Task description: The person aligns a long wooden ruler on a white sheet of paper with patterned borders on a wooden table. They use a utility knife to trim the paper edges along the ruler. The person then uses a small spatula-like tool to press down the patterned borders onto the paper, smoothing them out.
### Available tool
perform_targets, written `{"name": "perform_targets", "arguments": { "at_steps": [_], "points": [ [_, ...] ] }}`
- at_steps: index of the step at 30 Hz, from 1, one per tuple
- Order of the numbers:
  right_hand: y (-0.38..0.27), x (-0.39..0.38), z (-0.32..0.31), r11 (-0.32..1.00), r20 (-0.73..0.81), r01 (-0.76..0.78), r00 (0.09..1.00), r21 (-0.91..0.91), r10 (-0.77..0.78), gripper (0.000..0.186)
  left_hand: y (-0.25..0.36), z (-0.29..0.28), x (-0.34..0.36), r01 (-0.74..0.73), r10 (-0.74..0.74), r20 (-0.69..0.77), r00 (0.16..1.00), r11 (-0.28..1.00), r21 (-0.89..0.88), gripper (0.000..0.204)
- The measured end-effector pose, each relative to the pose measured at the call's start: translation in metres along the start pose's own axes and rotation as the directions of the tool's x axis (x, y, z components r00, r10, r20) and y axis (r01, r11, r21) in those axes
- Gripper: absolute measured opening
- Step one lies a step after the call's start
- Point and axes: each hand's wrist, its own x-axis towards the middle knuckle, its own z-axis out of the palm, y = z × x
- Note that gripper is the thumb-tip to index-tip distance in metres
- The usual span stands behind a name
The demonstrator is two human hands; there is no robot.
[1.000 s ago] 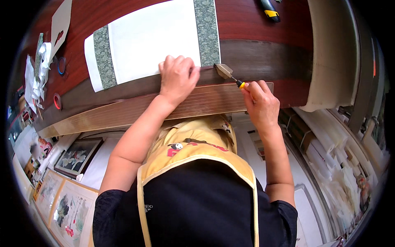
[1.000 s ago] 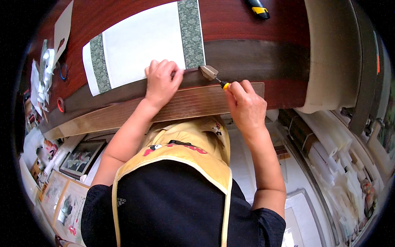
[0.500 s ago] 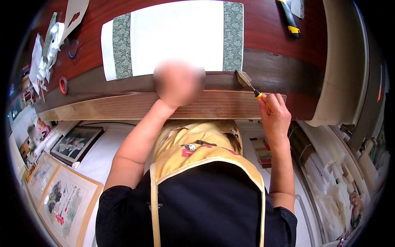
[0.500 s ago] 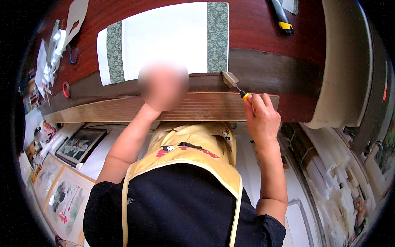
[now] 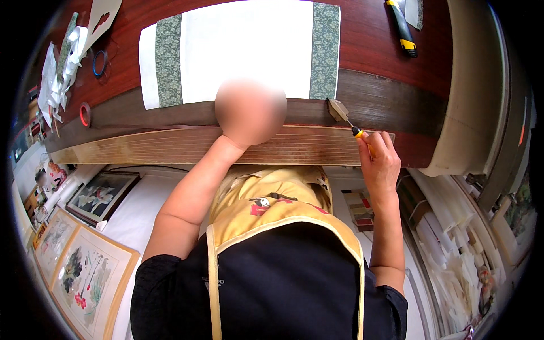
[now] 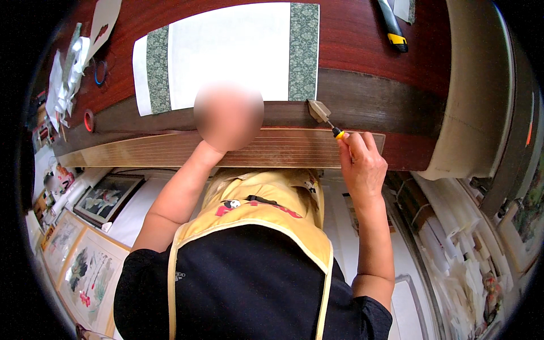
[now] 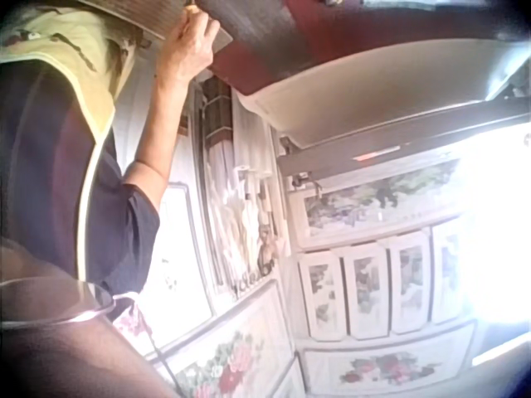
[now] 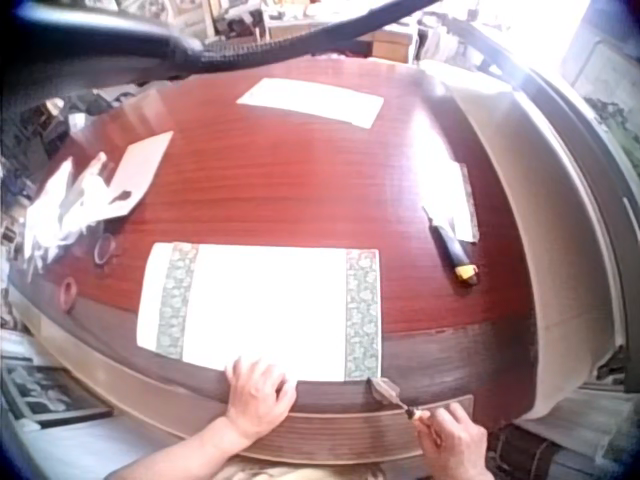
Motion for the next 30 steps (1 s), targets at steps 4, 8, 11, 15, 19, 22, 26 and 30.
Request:
{"name": "perform_targets", "arguments": {
  "at_steps": [4, 8, 11, 15, 19, 22, 26, 30],
  "points": [
    [-0.005, 0.007, -0.001, 0.998, 0.000, 0.027, 1.000, 0.053, -0.027, 0.012, 0.003, -0.004, 0.003, 0.001, -0.001, -0.010, 1.000, 1.000, 0.016, 0.013],
    [-0.012, 0.015, 0.003, 0.994, 0.032, 0.036, 0.999, 0.101, -0.040, 0.013, 0.006, -0.006, 0.009, -0.011, 0.011, -0.131, 0.991, 1.000, 0.003, 0.009],
    [-0.019, 0.022, 0.007, 0.992, 0.062, 0.067, 0.995, 0.103, -0.073, 0.013, 0.006, -0.004, 0.008, 0.014, -0.013, -0.057, 0.998, 1.000, 0.015, 0.009],
    [-0.036, 0.033, 0.013, 0.988, 0.109, 0.124, 0.985, 0.093, -0.134, 0.013, 0.006, -0.004, 0.007, 0.048, -0.049, 0.029, 0.998, 0.998, 0.039, 0.009],
    [-0.050, 0.037, 0.019, 0.989, 0.138, 0.145, 0.979, 0.034, -0.149, 0.014, 0.005, -0.016, 0.007, 0.071, -0.076, 0.070, 0.995, 0.995, 0.074, 0.012],
    [-0.051, 0.037, 0.019, 0.990, 0.148, 0.140, 0.979, 0.028, -0.142, 0.014, -0.007, -0.037, -0.005, 0.051, -0.055, 0.033, 0.998, 0.993, 0.102, 0.018],
    [-0.054, 0.037, 0.015, 0.990, 0.149, 0.139, 0.979, 0.029, -0.142, 0.014, -0.046, -0.071, -0.033, 0.019, -0.023, 0.020, 1.000, 0.985, 0.172, 0.025],
    [-0.058, 0.038, 0.014, 0.990, 0.150, 0.142, 0.978, 0.013, -0.142, 0.014, -0.076, -0.085, -0.057, 0.080, -0.090, 0.043, 0.995, 0.976, 0.203, 0.032]
  ]
}}
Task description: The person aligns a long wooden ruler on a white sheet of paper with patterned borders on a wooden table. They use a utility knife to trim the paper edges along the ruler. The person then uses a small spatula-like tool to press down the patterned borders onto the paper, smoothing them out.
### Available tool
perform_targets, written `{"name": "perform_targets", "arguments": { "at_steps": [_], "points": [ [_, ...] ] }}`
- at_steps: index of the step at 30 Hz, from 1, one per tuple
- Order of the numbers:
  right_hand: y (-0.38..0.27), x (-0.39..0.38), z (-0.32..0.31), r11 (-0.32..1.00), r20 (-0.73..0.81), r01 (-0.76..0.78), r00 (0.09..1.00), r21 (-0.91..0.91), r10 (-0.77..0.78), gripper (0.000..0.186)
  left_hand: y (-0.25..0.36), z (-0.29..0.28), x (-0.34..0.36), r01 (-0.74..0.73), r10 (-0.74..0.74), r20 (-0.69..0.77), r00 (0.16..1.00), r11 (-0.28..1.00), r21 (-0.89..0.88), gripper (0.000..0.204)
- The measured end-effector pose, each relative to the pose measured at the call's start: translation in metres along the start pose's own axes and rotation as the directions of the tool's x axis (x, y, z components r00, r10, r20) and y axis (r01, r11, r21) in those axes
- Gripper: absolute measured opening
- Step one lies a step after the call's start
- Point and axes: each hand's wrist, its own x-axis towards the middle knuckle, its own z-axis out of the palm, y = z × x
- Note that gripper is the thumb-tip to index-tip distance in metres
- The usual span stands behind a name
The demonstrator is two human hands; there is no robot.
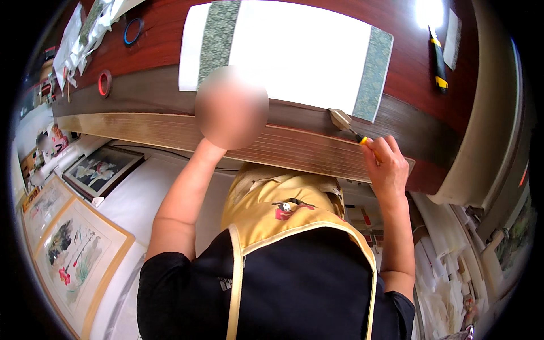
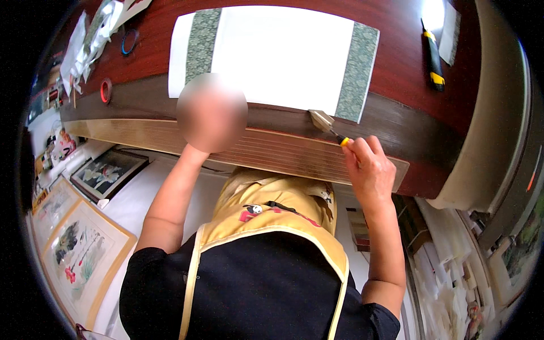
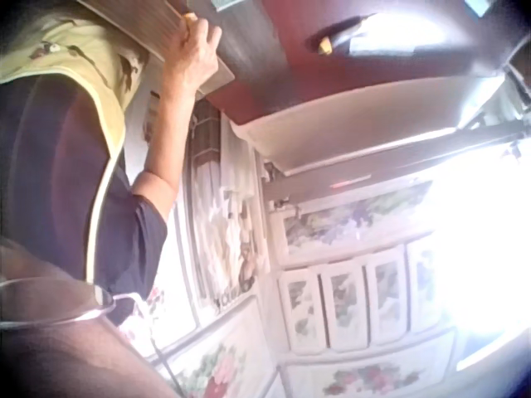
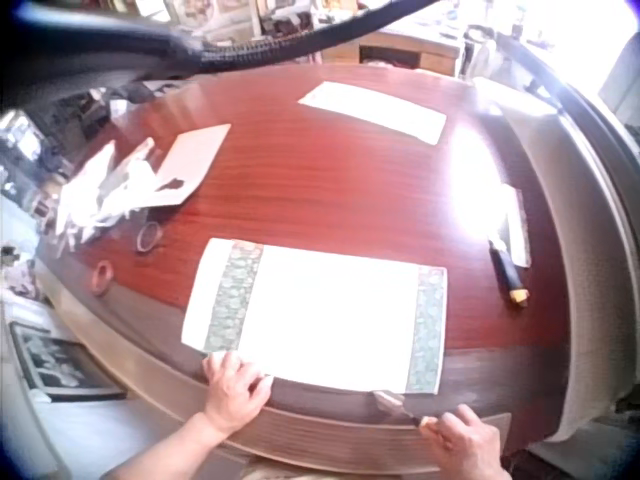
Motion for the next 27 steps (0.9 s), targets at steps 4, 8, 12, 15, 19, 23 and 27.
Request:
{"name": "perform_targets", "arguments": {
  "at_steps": [4, 8, 12, 15, 19, 23, 27],
  "points": [
    [-0.002, -0.001, 0.003, 1.000, -0.024, 0.003, 1.000, -0.002, -0.003, 0.015, 0.002, -0.011, 0.004, 0.103, -0.104, -0.102, 0.989, 0.995, -0.010, 0.027],
    [-0.003, -0.003, 0.007, 1.000, -0.037, 0.005, 0.999, -0.015, -0.006, 0.016, 0.012, -0.025, 0.030, 0.137, -0.165, -0.293, 0.942, 0.984, -0.113, 0.018],
    [-0.003, -0.004, 0.008, 0.999, -0.043, 0.017, 0.999, -0.027, -0.018, 0.017, 0.009, -0.023, 0.030, 0.135, -0.173, -0.317, 0.932, 0.981, -0.138, 0.017],
    [-0.005, -0.004, 0.008, 1.000, -0.032, -0.001, 0.999, -0.027, 0.000, 0.017, 0.008, -0.023, 0.030, 0.145, -0.188, -0.315, 0.930, 0.977, -0.157, 0.016],
    [-0.006, -0.004, 0.008, 1.000, -0.031, 0.002, 1.000, -0.020, -0.002, 0.017, 0.007, -0.022, 0.029, 0.150, -0.196, -0.305, 0.932, 0.974, -0.167, 0.016],
    [-0.007, -0.004, 0.008, 1.000, -0.026, -0.005, 1.000, -0.013, 0.005, 0.017, 0.010, -0.028, 0.032, 0.189, -0.228, -0.272, 0.935, 0.968, -0.164, 0.016],
    [-0.006, -0.003, 0.008, 1.000, -0.023, -0.003, 1.000, -0.024, 0.002, 0.017, 0.013, -0.034, 0.038, 0.223, -0.248, -0.244, 0.938, 0.966, -0.128, 0.016]
  ]
}}
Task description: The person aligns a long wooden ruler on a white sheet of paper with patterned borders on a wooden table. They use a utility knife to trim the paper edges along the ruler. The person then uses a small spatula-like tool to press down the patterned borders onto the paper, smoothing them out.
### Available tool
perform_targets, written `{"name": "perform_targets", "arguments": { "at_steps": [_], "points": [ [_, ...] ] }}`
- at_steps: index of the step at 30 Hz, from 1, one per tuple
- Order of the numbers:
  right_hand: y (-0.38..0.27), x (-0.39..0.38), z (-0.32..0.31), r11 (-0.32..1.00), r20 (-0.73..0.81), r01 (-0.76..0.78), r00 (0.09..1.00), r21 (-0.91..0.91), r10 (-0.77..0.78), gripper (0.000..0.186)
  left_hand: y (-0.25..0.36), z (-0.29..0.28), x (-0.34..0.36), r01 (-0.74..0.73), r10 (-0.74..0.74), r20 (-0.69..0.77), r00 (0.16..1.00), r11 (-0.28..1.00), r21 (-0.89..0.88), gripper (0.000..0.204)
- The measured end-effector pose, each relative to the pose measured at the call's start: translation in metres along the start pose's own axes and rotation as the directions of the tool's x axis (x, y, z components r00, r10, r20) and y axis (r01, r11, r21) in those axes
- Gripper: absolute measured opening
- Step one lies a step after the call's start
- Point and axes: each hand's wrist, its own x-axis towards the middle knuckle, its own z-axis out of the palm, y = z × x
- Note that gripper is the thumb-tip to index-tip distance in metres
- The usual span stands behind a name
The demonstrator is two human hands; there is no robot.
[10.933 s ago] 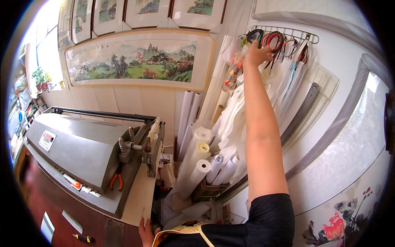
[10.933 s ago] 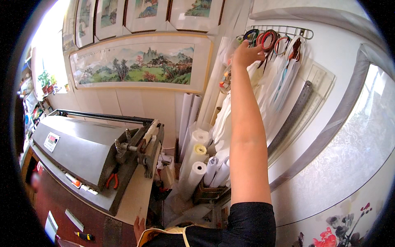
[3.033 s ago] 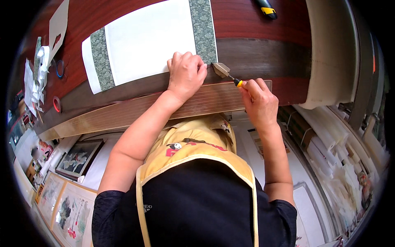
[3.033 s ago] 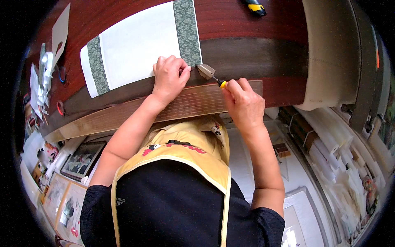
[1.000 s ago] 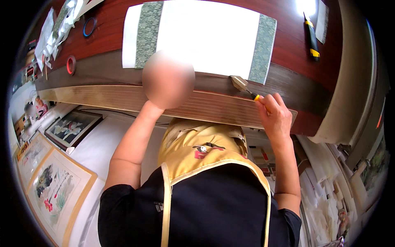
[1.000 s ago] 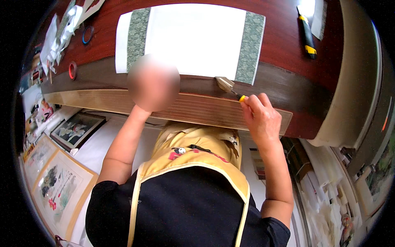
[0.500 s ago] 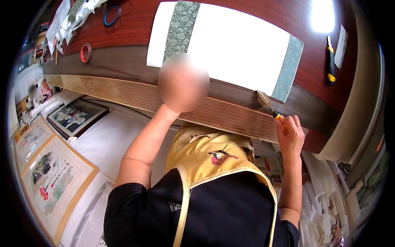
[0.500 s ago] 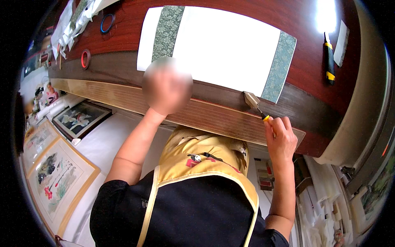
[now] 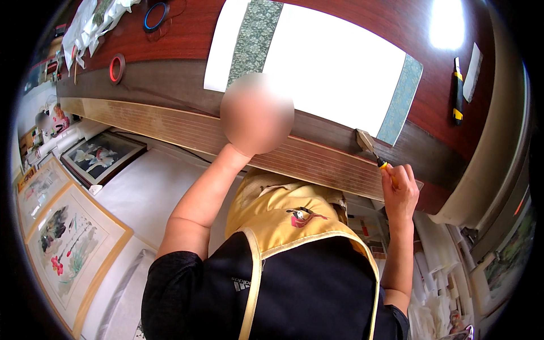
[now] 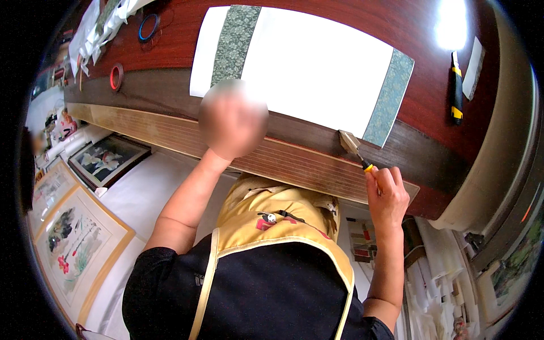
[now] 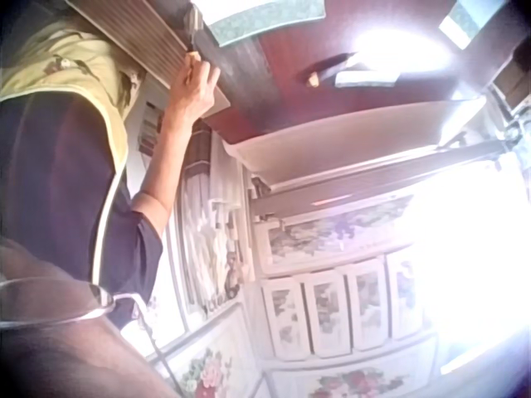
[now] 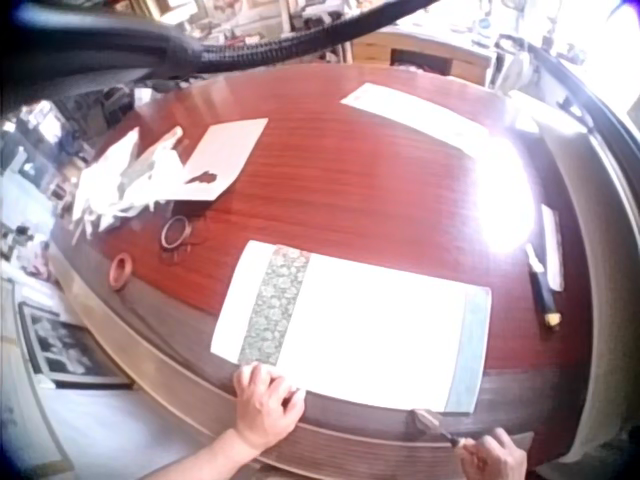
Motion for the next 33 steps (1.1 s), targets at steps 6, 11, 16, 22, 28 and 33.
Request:
{"name": "perform_targets", "arguments": {
  "at_steps": [6, 11, 16, 22, 28, 33],
  "points": [
    [-0.011, 0.012, 0.006, 0.996, 0.034, 0.013, 0.999, 0.088, -0.016, 0.014, 0.002, 0.000, 0.001, -0.005, 0.005, -0.023, 1.000, 1.000, -0.003, 0.016],
    [-0.033, 0.030, 0.011, 0.994, 0.085, 0.073, 0.993, 0.081, -0.080, 0.014, -0.007, 0.006, -0.017, 0.081, -0.086, 0.064, 0.994, 0.994, 0.067, 0.013],
    [-0.061, 0.048, 0.024, 0.986, 0.122, 0.164, 0.978, 0.028, -0.167, 0.014, -0.019, 0.021, -0.041, 0.094, -0.093, 0.048, 0.994, 0.995, -0.017, 0.014],
    [-0.099, 0.064, 0.045, 0.971, 0.138, 0.239, 0.961, 0.011, -0.238, 0.017, -0.016, 0.018, -0.040, 0.161, -0.164, 0.071, 0.984, 0.986, 0.048, 0.014],
    [-0.111, 0.068, 0.046, 0.974, 0.121, 0.227, 0.967, -0.022, -0.222, 0.015, -0.058, -0.009, -0.041, -0.034, 0.036, -0.021, 0.999, 0.995, 0.090, 0.013],
    [-0.112, 0.067, 0.046, 0.974, 0.138, 0.224, 0.966, -0.041, -0.217, 0.013, -0.104, -0.024, -0.056, -0.025, 0.028, -0.019, 0.999, 0.991, 0.129, 0.014]
  ]
}}
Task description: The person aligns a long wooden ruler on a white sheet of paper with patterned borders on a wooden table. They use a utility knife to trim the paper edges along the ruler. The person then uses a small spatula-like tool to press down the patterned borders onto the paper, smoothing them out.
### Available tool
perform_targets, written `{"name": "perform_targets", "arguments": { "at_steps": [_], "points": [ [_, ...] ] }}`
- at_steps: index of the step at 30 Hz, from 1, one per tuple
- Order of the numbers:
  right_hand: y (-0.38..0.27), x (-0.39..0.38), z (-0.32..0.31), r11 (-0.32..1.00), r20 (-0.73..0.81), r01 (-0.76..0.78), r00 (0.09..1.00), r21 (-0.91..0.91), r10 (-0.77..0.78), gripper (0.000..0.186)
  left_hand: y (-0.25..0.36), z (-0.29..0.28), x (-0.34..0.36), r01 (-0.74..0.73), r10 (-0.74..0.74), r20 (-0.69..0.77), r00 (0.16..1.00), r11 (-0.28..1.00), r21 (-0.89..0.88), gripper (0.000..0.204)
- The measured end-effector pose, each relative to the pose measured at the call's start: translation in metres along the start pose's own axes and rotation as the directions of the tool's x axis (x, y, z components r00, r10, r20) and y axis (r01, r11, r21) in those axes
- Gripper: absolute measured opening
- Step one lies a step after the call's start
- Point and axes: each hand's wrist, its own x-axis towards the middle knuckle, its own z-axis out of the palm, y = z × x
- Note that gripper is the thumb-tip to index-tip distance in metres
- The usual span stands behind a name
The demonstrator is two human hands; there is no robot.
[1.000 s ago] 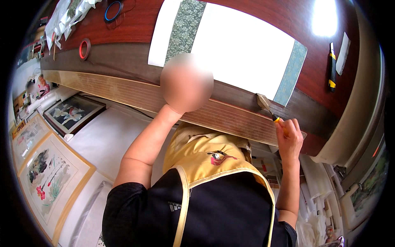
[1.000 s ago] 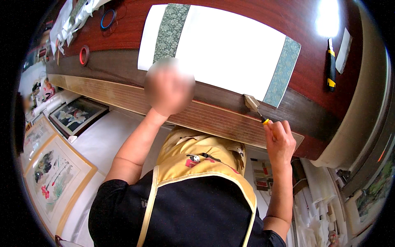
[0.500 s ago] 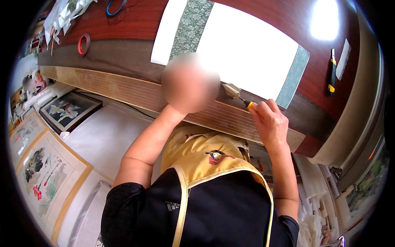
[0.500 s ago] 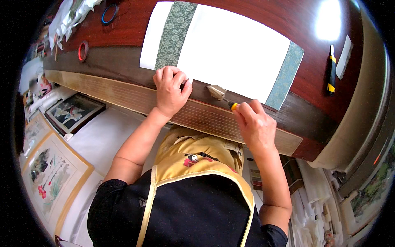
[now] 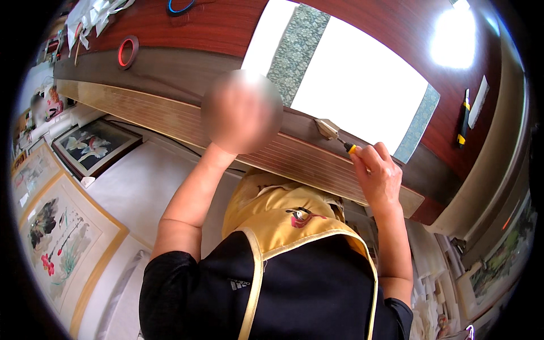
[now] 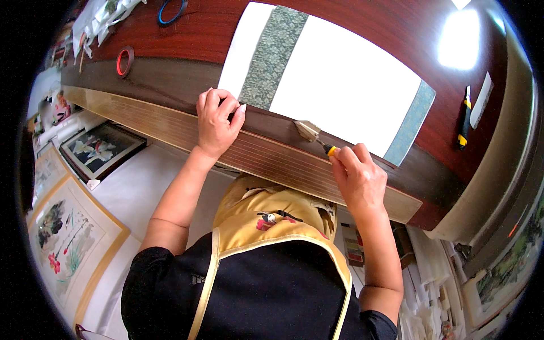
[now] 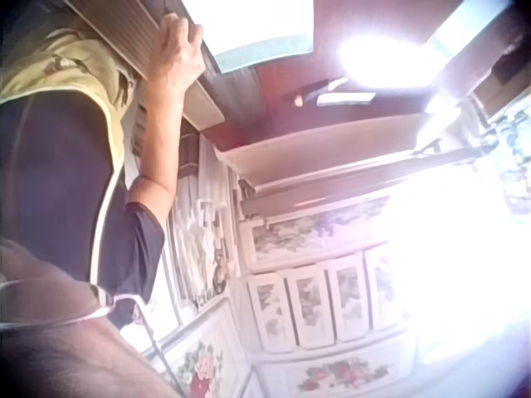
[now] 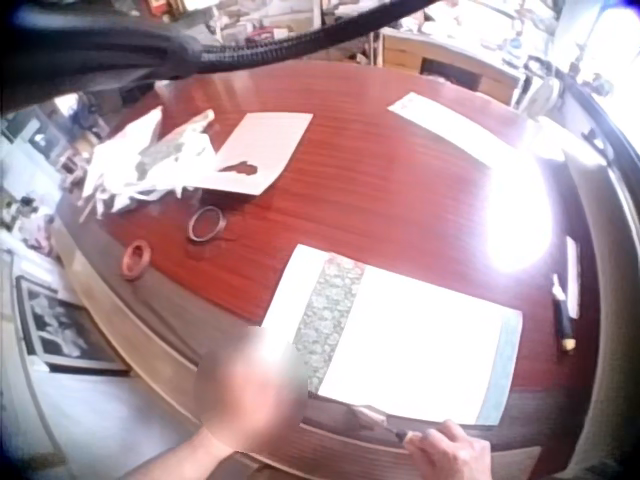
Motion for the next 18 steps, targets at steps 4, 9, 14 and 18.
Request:
{"name": "perform_targets", "arguments": {
  "at_steps": [4, 9, 14, 18],
  "points": [
    [-0.0005, -0.0012, 0.0004, 1.000, 0.011, 0.007, 1.000, -0.011, -0.007, 0.013, -0.0073, 0.0004, -0.0014, 0.039, -0.039, 0.008, 0.999, 0.999, -0.017, 0.013],
    [-0.0044, -0.0008, -0.0005, 1.000, 0.020, -0.013, 1.000, -0.004, 0.013, 0.012, -0.0083, 0.0016, -0.0010, 0.048, -0.048, 0.007, 0.999, 0.999, -0.019, 0.014],
    [-0.0047, -0.0004, -0.0002, 1.000, 0.012, -0.019, 1.000, 0.005, 0.019, 0.012, -0.0067, 0.0025, 0.0001, 0.057, -0.057, 0.004, 0.998, 0.998, -0.014, 0.014],
    [-0.0039, -0.0003, 0.0004, 1.000, 0.012, -0.020, 1.000, 0.017, 0.019, 0.013, -0.0071, 0.0045, -0.0024, 0.073, -0.073, 0.005, 0.997, 0.997, 0.007, 0.013]
  ]
}}
